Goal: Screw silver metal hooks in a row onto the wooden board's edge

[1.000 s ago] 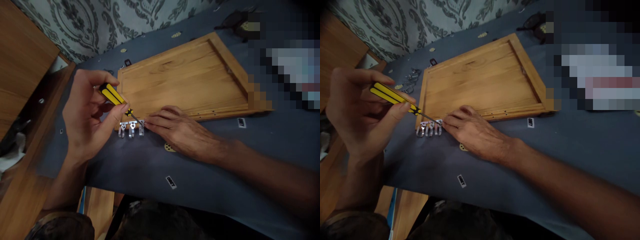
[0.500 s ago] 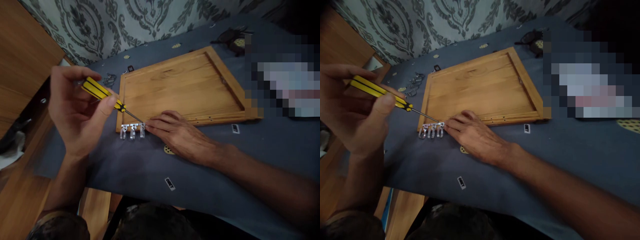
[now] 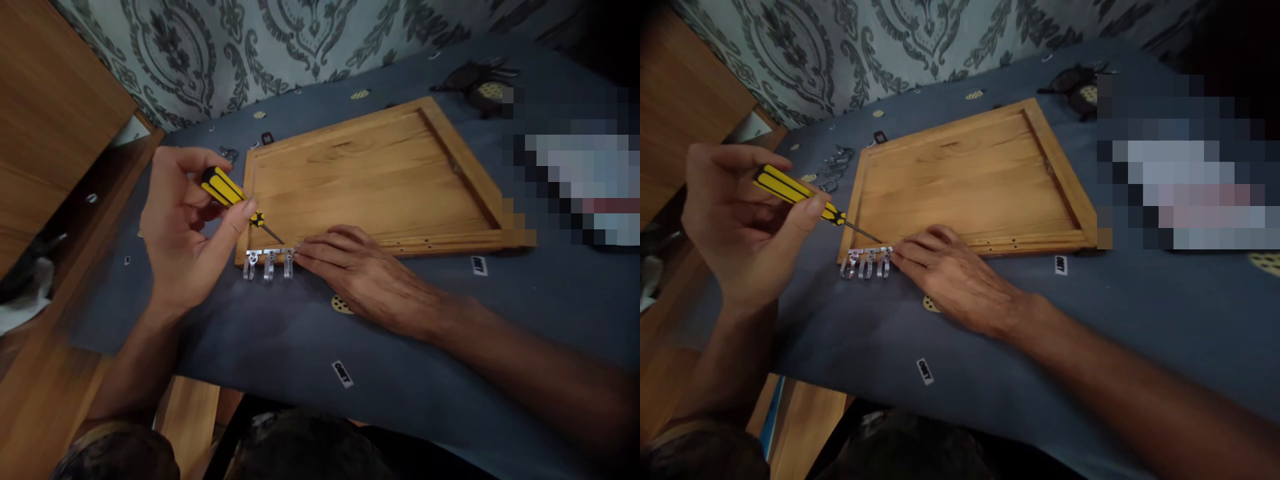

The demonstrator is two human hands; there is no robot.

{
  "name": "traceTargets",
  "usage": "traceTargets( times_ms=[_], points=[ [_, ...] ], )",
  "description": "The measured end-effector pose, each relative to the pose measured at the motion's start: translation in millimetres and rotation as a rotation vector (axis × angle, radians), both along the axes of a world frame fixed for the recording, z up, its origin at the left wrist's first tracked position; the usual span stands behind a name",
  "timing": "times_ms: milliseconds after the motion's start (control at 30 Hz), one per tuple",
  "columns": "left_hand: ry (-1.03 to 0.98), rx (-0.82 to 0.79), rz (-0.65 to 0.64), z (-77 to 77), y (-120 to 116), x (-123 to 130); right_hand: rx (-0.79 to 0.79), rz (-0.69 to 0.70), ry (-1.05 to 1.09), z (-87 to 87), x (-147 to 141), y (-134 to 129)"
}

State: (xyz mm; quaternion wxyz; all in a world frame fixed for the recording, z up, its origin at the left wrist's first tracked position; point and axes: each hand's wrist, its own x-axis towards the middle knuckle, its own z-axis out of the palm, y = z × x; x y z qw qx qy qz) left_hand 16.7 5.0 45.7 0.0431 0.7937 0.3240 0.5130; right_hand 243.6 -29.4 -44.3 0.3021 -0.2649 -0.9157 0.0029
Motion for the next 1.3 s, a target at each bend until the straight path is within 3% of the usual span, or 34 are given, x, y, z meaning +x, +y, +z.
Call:
traceTargets(
  times_ms=[267, 500, 833, 1300],
  points=[
    [0.035, -0.066, 0.060, 0.3, -6.8, 0.0, -0.028, -0.021, 0.006, 0.1, 1.1, -0.9],
    [0.036, -0.085, 0.080, 1.0, -9.9, 1.2, -0.054, -0.042, 0.137, 0.0, 2.4, -1.2],
    [0.049, -0.105, 0.025, -0.2, -8.9, 0.8, -0.038, -0.071, 0.002, 3.5, 0.6, -2.4],
    [0.065, -0.120, 0.011, -1.6, -11.7, 1.6, -0.023, -0.068, 0.001, 1.2, 2.0, -1.9]
  ],
)
